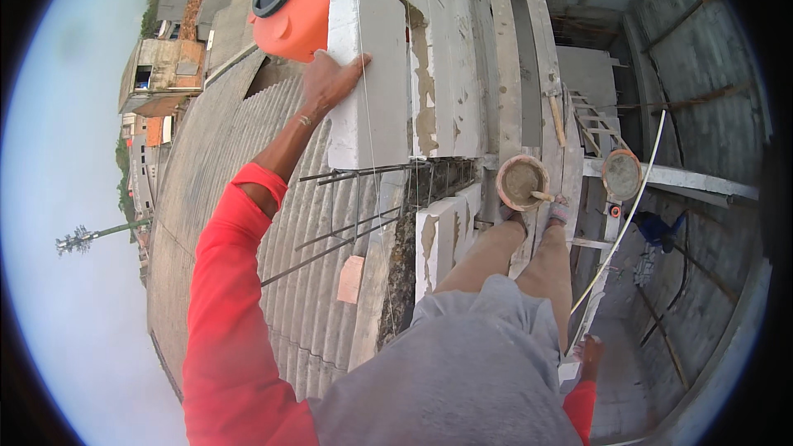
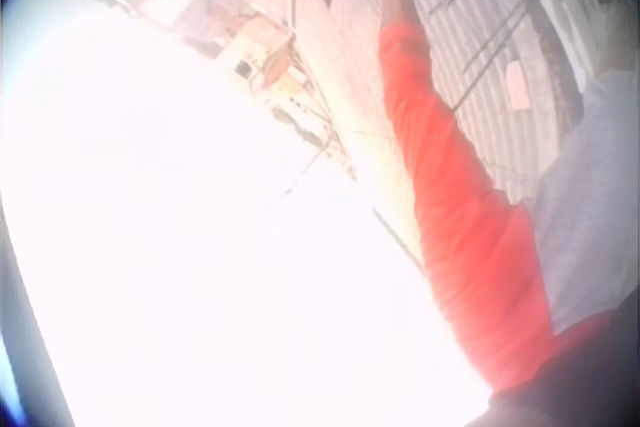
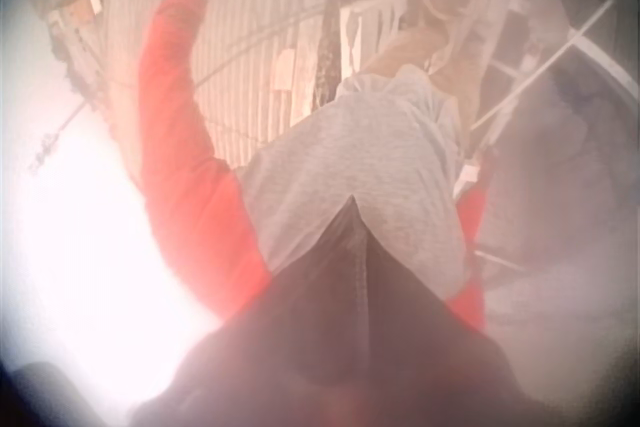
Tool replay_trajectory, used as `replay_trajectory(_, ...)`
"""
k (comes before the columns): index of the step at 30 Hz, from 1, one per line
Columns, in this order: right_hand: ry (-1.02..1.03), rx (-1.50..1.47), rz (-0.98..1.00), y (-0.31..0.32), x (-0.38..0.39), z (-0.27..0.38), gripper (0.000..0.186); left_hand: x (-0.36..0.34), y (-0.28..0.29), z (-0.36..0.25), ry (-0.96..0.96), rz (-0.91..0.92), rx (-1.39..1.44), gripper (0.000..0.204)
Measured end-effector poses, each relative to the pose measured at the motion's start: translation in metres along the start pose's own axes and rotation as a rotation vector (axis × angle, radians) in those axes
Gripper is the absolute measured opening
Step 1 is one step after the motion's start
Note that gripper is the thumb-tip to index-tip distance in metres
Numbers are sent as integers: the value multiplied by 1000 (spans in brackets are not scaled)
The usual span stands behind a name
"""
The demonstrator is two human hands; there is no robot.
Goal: The person measures and cuts a white tile on a rooftop, then applies mortar and places the tile onto a wall. The person uses a tape measure, hand saw, and trowel to complete the task.
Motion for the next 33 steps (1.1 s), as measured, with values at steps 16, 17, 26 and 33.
replay_trajectory(16,54,-43,22,-1,-12,-11,26,-10,-43,-3,-75,59,-26,102)
replay_trajectory(17,60,-46,24,-1,-13,-15,27,-11,-45,-4,-61,71,-33,102)
replay_trajectory(26,35,-49,39,-2,-10,-35,30,-27,-69,-7,-74,55,-17,89)
replay_trajectory(33,14,-54,-31,3,-2,-28,25,-42,-98,-9,-46,54,-75,83)
Point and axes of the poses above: each hand's wrist, its own x-axis away from the middle knuckle, its own y-axis out of the back of the hand, z = x × y, the point moved 8 cm from there along -x, towards the middle knuckle, and after that the axes turned 9 degrees about z, right-handed, at the moved point
